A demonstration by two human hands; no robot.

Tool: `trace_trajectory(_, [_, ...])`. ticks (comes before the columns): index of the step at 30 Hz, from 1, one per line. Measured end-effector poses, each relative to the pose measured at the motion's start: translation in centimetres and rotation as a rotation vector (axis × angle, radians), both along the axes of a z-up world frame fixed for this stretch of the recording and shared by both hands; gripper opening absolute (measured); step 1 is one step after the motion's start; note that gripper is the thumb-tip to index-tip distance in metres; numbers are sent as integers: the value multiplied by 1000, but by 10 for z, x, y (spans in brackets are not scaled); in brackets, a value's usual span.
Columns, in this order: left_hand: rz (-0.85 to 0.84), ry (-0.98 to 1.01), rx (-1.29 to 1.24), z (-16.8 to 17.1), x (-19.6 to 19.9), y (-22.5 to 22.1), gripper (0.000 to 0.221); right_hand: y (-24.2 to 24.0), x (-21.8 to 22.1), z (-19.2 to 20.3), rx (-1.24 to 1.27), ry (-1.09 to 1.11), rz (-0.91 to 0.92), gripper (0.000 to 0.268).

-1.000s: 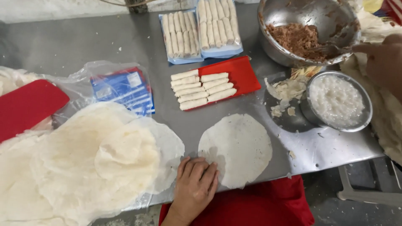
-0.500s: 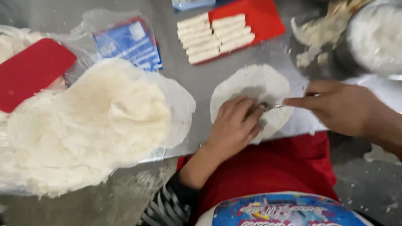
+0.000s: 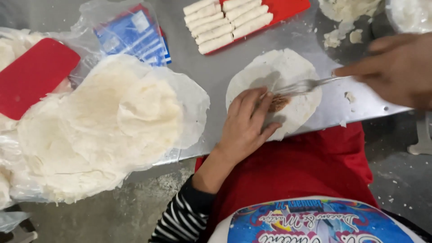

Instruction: Manually rolling lumpia by placing meat filling on wrappers and rolling them into cylinders on a production table.

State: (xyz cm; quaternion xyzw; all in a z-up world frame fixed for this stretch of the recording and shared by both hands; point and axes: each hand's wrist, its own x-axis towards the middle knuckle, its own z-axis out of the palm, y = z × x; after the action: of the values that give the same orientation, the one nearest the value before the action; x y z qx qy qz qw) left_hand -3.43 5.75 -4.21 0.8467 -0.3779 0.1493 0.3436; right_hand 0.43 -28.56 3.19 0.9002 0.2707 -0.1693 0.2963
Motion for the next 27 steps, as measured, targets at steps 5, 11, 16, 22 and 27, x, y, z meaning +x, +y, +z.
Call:
trace_trajectory(5, [9, -51, 82, 4, 2, 0, 42, 44, -10, 32, -79, 275, -379, 53])
trace_trajectory(11, [107, -111, 167, 14, -17, 17, 58, 7, -32, -28, 449, -249, 175, 48])
trace_trajectory(16, [116, -98, 303, 15, -30, 30, 43, 7, -19, -26, 761, -450, 130, 26])
trace_trajectory(22, [-18, -132, 217, 9, -31, 39, 22, -184, 141, -232, 1093, -136, -1423, 28])
trace_trajectory(27, [41, -149, 214, -26, 3, 12, 8, -148, 153, -240, 1142, -270, -871, 22])
